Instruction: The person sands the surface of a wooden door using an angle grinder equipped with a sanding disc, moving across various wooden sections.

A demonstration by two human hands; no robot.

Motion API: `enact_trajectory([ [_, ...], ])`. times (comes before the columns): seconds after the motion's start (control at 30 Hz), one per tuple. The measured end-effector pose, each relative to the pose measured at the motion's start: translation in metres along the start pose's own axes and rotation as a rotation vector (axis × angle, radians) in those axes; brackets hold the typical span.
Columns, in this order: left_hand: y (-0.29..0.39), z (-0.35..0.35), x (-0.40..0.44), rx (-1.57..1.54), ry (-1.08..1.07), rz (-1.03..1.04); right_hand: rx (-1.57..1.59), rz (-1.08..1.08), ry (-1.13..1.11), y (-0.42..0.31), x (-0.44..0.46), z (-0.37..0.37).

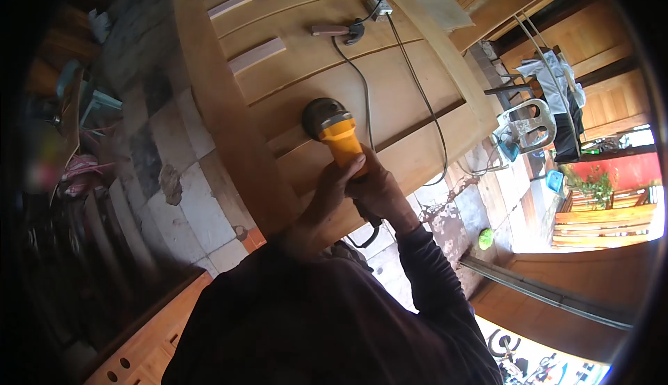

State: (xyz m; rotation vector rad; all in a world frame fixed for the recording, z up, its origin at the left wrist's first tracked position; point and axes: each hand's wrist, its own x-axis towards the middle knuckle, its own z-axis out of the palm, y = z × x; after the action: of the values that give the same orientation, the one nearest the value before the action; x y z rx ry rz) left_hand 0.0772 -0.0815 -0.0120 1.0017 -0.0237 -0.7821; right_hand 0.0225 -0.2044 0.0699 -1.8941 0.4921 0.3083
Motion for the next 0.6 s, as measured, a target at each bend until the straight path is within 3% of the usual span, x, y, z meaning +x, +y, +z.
enact_trajectory([
  [0.1,-0.004,0.014,-0.008,0.016,0.01,0.067,-0.038,0.046,0.038,0.009,-0.004,-0.004],
  [0.2,-0.016,0.012,-0.026,0.032,0.049,0.075,-0.125,-0.271,0.083,0.034,-0.015,0.006],
  [0.3,-0.025,0.01,-0.043,-0.065,0.152,0.08,-0.084,-0.189,-0.002,0.033,-0.021,0.016],
  [0.4,-0.02,0.004,-0.043,0.059,0.189,0.085,-0.101,-0.163,0.003,0.02,-0.024,0.018],
  [0.5,-0.015,0.004,-0.029,0.123,0.064,0.152,-0.121,-0.211,0.08,0.038,-0.014,0.015],
  [0.6,-0.022,-0.006,-0.011,0.146,-0.064,0.068,0.0,0.003,0.011,0.02,-0.013,0.008],
])
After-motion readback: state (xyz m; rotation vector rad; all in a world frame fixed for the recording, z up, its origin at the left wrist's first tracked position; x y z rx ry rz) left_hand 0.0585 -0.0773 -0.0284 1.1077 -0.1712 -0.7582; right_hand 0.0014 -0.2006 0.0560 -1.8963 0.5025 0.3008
